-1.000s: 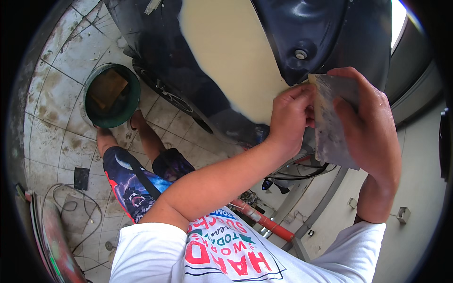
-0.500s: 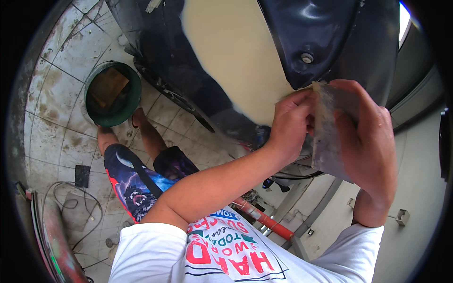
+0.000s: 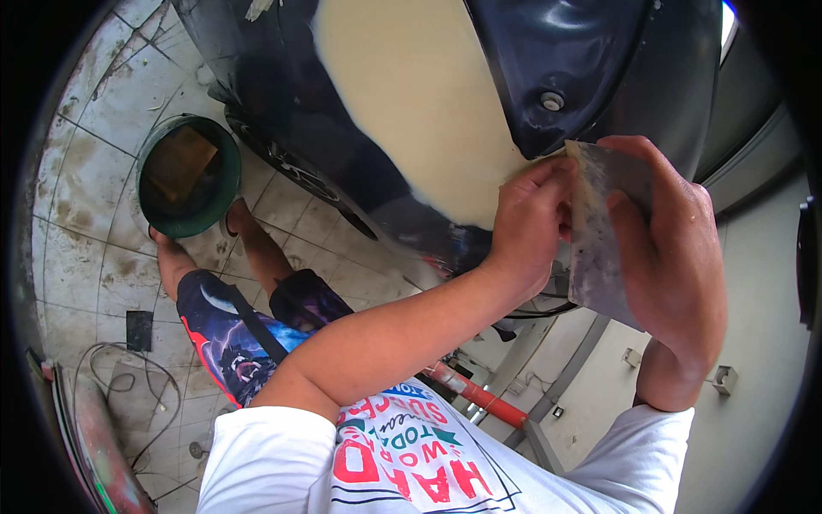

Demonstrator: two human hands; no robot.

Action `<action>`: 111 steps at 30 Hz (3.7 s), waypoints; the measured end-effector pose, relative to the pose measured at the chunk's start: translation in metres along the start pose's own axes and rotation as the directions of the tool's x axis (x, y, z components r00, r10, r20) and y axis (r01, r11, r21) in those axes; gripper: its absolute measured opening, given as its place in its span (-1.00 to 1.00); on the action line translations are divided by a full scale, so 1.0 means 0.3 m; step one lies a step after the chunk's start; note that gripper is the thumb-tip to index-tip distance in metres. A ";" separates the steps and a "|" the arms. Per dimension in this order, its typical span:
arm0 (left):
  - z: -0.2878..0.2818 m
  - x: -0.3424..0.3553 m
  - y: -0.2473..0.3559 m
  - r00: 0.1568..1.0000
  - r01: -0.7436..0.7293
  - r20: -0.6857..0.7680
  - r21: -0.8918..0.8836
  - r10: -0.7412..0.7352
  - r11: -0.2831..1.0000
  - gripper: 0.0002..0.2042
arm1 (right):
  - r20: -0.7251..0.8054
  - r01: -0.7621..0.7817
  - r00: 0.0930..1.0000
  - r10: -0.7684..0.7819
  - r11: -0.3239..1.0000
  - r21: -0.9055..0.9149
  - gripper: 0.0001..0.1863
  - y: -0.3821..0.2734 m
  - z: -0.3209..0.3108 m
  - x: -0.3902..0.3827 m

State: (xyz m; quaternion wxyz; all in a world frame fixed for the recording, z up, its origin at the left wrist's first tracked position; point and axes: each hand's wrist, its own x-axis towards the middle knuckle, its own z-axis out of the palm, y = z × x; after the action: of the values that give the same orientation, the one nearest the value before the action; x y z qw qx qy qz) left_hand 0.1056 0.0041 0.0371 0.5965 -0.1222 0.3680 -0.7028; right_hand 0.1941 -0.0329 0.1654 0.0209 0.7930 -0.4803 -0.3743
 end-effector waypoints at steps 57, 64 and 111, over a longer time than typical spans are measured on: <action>-0.067 0.009 0.031 0.987 -0.119 0.124 0.152 0.100 0.981 -0.73 | -0.173 0.017 0.985 0.003 0.993 0.118 -0.67 -0.009 0.042 -0.030; -0.064 0.003 0.044 0.983 -0.181 0.057 0.204 0.173 0.962 -0.66 | -0.169 0.021 0.986 -0.005 0.995 0.093 -0.65 -0.028 0.048 -0.017; -0.094 -0.025 0.034 0.992 -0.064 0.114 0.075 0.056 0.995 -0.71 | -0.094 -0.003 0.996 -0.002 0.999 -0.048 -0.61 -0.083 0.060 -0.041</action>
State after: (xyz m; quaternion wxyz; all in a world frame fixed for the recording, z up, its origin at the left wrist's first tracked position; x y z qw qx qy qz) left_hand 0.0978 0.0214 0.0126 0.6414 -0.1269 0.3097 -0.6904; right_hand 0.1985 -0.0041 0.1498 0.0626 0.8088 -0.4698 -0.3482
